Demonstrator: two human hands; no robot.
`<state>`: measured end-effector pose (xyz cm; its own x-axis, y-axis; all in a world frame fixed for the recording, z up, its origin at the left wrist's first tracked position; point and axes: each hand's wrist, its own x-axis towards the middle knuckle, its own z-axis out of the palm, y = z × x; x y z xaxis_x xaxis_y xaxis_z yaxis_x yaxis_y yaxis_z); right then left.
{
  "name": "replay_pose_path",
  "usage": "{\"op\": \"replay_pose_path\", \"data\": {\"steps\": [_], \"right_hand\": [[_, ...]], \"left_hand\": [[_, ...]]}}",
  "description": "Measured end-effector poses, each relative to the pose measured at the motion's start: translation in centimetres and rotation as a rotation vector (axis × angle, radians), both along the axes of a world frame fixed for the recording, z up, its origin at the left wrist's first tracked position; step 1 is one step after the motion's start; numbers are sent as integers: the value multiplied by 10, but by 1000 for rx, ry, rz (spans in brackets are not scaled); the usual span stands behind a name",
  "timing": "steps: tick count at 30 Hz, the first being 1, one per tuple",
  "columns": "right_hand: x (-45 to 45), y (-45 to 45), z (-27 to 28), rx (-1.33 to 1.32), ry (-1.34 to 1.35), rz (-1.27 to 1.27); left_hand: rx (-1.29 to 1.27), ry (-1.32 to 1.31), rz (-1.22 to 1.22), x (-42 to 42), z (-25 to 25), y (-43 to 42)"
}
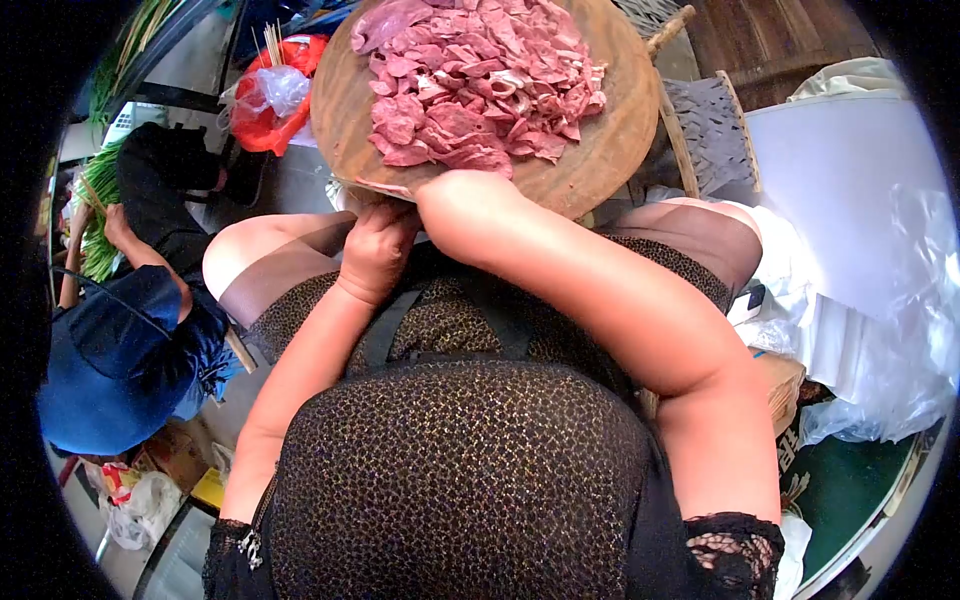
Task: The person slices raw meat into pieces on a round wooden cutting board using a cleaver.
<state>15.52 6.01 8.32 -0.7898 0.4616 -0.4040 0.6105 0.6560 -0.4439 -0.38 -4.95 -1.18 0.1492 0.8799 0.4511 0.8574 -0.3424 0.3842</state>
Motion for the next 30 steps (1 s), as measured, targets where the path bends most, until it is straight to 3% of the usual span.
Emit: {"op": "replay_pose_path", "data": {"steps": [6, 13, 19, 27, 30], "right_hand": [[-3, 11, -17, 143, 252, -199], [67, -8, 24, 38, 196, -166], [88, -18, 42, -23, -9, -111], [56, -5, 42, -73, -102, -24], [22, -1, 19, -61, -114, 3]], "left_hand": [[21, 10, -27, -2, 3, -2], [34, 30, -25, -3, 6, -1], [46, 41, 6, -1, 3, -3], [43, 40, 31, -1, 4, -1], [-26, 5, 33, -2, 0, -1]]}}
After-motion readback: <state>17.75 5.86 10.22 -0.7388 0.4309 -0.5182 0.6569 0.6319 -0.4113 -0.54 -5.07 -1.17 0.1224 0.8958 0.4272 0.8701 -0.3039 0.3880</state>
